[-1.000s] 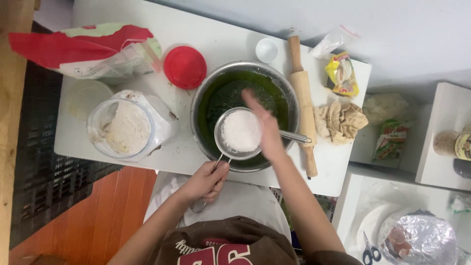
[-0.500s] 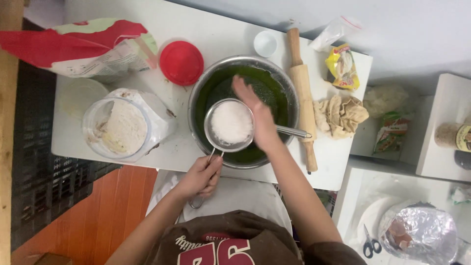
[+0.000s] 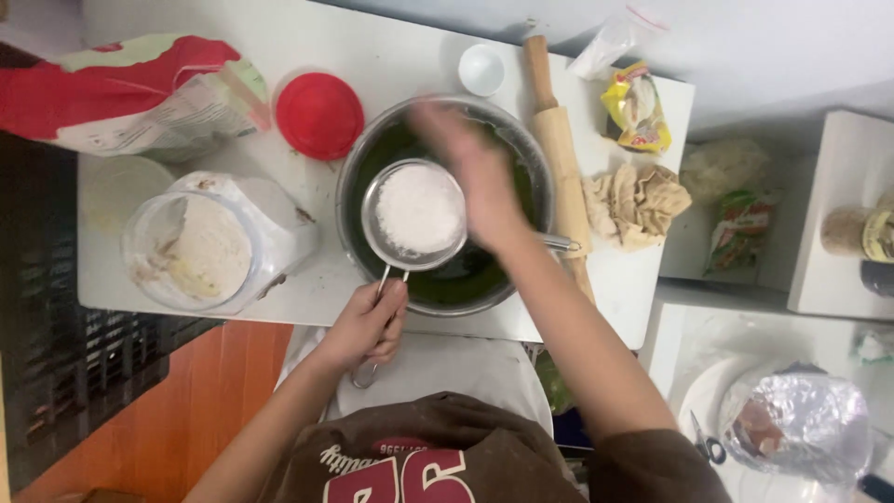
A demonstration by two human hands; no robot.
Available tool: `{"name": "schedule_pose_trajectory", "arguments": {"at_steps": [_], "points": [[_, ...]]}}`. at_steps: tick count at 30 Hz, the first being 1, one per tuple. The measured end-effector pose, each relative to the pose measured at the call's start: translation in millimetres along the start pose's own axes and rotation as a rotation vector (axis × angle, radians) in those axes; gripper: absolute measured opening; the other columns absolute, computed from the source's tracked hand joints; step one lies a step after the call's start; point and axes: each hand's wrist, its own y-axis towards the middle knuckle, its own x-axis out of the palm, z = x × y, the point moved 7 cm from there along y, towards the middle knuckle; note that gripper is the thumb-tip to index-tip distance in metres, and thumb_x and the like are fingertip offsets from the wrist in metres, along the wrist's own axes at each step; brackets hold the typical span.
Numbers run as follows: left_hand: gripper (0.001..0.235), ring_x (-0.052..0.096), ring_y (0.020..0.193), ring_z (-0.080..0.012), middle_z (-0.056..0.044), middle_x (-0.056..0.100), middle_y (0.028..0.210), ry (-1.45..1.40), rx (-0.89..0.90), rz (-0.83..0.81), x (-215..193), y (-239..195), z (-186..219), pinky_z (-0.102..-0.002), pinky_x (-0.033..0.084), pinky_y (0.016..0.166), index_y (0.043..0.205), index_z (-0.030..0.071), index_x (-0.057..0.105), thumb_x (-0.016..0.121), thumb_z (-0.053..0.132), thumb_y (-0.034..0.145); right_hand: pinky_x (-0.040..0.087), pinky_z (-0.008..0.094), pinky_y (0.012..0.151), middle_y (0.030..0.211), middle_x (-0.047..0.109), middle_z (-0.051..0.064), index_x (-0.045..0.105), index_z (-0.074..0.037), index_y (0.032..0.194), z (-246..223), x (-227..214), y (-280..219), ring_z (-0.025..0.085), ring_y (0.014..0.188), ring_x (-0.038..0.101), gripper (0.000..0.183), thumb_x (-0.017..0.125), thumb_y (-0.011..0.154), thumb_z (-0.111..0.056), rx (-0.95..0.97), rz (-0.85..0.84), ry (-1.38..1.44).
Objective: Sifting flour into a green batter and mixing it with a whisk.
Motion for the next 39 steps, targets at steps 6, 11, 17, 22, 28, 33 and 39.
{"name": "schedule_pose_trajectory", "arguments": {"at_steps": [6, 11, 17, 22, 28, 33, 39], "points": [[0.037, 0.027, 0.03, -0.0122, -0.001, 0.038, 0.049, -0.002, 0.04, 0.007, 8.4, -0.6, 15.3, -0.03, 0.022, 0.028, 0.083, 0.007, 0.043, 0.044, 0.034, 0.108, 0.027, 0.043, 0.133, 0.163, 0.048, 0.015, 0.051, -0.001, 0.153, 15.1, -6.9, 7.9, 0.032, 0.157, 0.039, 0.075, 0.021, 0.113, -0.057, 0.078, 0.07, 0.411], [0.037, 0.025, 0.031, -0.0099, 0.001, 0.035, 0.049, -0.048, 0.006, 0.011, 17.2, 8.8, 28.0, -0.029, 0.021, 0.029, 0.084, 0.009, 0.043, 0.043, 0.036, 0.108, 0.021, 0.042, 0.134, 0.165, 0.046, 0.017, 0.051, 0.001, 0.153, 12.3, -20.5, 16.0, 0.033, 0.159, 0.034, 0.084, 0.014, 0.111, -0.061, 0.115, 0.19, 0.335], [0.036, 0.027, 0.032, -0.0098, 0.001, 0.034, 0.049, 0.02, -0.003, 0.059, 8.8, 6.0, 40.5, -0.03, 0.022, 0.03, 0.085, 0.01, 0.043, 0.045, 0.038, 0.107, 0.013, 0.043, 0.134, 0.168, 0.04, 0.018, 0.047, 0.004, 0.154, 12.9, -34.4, 15.8, 0.032, 0.162, 0.027, 0.088, 0.014, 0.108, -0.064, 0.157, 0.205, 0.515], [0.037, 0.03, 0.032, -0.0107, -0.001, 0.039, 0.049, 0.138, -0.014, 0.053, 12.3, 3.2, 42.7, -0.031, 0.024, 0.029, 0.084, 0.008, 0.043, 0.047, 0.037, 0.108, 0.023, 0.045, 0.13, 0.165, 0.04, 0.02, 0.04, 0.007, 0.155, 25.7, -22.1, 1.9, 0.034, 0.157, 0.033, 0.087, 0.017, 0.107, -0.061, 0.335, 0.302, 1.119], [0.036, 0.026, 0.031, -0.0092, 0.0, 0.039, 0.05, 0.06, -0.102, -0.014, 37.9, -5.9, 52.9, -0.029, 0.02, 0.029, 0.084, 0.009, 0.044, 0.045, 0.036, 0.106, 0.035, 0.046, 0.122, 0.157, 0.045, 0.023, 0.038, 0.007, 0.153, -1.6, 15.1, -11.3, 0.035, 0.146, 0.042, 0.085, 0.02, 0.106, -0.061, 0.48, 0.025, 1.801], [0.039, 0.028, 0.033, -0.0092, 0.001, 0.036, 0.05, 0.195, 0.018, 0.007, 34.1, -10.4, 63.6, -0.03, 0.026, 0.031, 0.082, 0.006, 0.043, 0.047, 0.034, 0.109, 0.037, 0.049, 0.118, 0.152, 0.051, 0.02, 0.044, 0.004, 0.15, 28.5, 17.2, -51.3, 0.036, 0.14, 0.048, 0.073, 0.023, 0.113, -0.056, 0.668, 0.272, 1.832], [0.04, 0.027, 0.032, -0.0092, 0.001, 0.034, 0.049, 0.173, 0.021, 0.036, 31.3, -16.3, 61.9, -0.03, 0.024, 0.03, 0.081, 0.007, 0.044, 0.048, 0.037, 0.108, 0.031, 0.045, 0.123, 0.15, 0.049, 0.028, 0.039, 0.017, 0.146, 23.9, -4.8, -83.2, 0.037, 0.143, 0.044, 0.091, 0.019, 0.108, -0.063, 0.528, 0.126, 1.794]]}}
